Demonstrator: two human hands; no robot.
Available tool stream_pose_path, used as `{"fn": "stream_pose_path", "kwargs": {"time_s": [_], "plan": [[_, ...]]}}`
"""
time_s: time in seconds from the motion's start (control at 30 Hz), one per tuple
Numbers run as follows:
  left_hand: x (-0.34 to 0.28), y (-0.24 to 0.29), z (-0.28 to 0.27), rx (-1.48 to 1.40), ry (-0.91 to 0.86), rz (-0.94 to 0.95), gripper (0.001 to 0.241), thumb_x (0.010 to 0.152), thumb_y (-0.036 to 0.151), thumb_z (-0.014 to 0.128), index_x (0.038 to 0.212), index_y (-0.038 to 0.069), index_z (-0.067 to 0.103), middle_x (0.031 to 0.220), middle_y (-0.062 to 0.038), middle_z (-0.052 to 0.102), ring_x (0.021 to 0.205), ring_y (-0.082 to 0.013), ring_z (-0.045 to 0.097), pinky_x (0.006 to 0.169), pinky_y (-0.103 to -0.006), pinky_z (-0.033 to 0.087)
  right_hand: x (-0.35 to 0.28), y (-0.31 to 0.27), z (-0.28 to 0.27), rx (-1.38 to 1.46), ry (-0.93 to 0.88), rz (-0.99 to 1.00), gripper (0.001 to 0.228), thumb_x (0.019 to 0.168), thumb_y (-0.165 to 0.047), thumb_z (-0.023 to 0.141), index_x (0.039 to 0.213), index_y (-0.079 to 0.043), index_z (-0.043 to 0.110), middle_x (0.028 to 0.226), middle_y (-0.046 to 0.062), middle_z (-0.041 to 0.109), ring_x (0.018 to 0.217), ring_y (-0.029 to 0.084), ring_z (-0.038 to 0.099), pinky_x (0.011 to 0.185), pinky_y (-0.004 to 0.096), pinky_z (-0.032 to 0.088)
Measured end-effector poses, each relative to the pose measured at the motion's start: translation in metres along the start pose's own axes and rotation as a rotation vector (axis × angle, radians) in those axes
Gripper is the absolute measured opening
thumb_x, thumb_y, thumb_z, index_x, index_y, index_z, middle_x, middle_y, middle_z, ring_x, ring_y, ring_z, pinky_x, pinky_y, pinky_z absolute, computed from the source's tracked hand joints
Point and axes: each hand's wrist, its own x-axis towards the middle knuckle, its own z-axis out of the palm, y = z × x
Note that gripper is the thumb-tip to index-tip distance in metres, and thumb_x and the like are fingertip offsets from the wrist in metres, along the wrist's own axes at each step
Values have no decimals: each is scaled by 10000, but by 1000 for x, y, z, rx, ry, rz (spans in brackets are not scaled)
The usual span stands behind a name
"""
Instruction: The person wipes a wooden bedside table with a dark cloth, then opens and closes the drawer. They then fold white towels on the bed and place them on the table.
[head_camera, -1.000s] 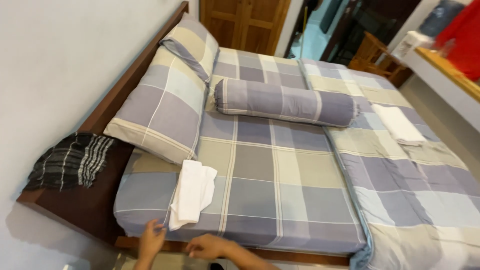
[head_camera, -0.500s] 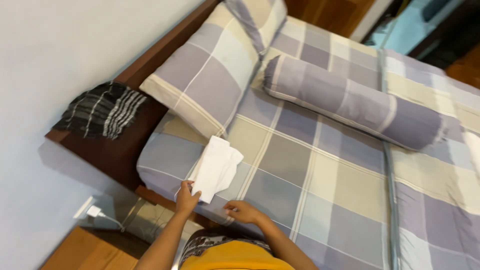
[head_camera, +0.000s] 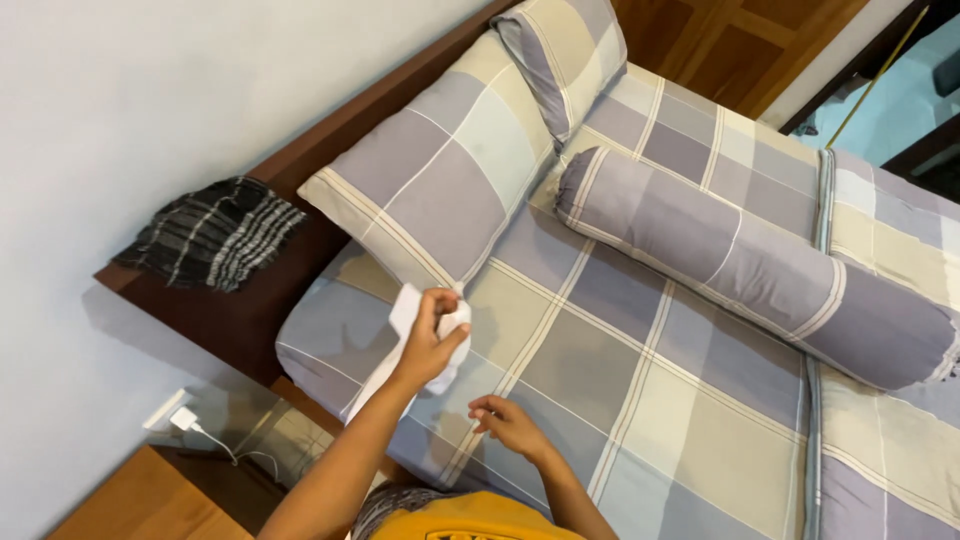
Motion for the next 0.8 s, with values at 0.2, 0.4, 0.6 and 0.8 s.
{"fn": "stream_pose_path", "kwargs": {"time_s": [0.2, 0.4, 0.6, 0.8], "plan": [[24, -33, 23, -367, -116, -230, 465, 879, -53, 690, 1298, 57, 519, 999, -18, 555, 957, -106, 546, 867, -254, 455, -21, 0, -37, 166, 147, 7, 332, 1008, -307, 569, 1249, -102, 668, 1134, 21, 752, 911, 126, 716, 788, 295, 548], [70, 22, 25, -119, -222, -8, 512, 829, -84, 725, 1281, 51, 527, 972, -10, 600, 935, -97, 593, 857, -268, 494, -33, 16, -67, 253, 435, -16, 315, 1002, -310, 579, 1202, -87, 678, 1102, 51, 759, 885, 165, 728, 770, 309, 541], [72, 128, 42, 166, -577, 163, 478, 784, -47, 759, 1219, 94, 617, 900, -14, 691, 866, -143, 660, 824, -308, 540, -78, -135, -51, 307, 654, -396, 390, 924, -175, 669, 1291, -93, 568, 1192, -12, 661, 883, 126, 703, 776, 280, 565], [22, 153, 48, 276, -808, 231, 417, 795, 56, 735, 1204, 100, 671, 883, -52, 725, 862, -222, 706, 797, -354, 549, -135, -172, -29, 145, 610, -658, 367, 907, -63, 710, 1253, -59, 587, 1106, 7, 664, 800, 93, 668, 711, 241, 564]]}}
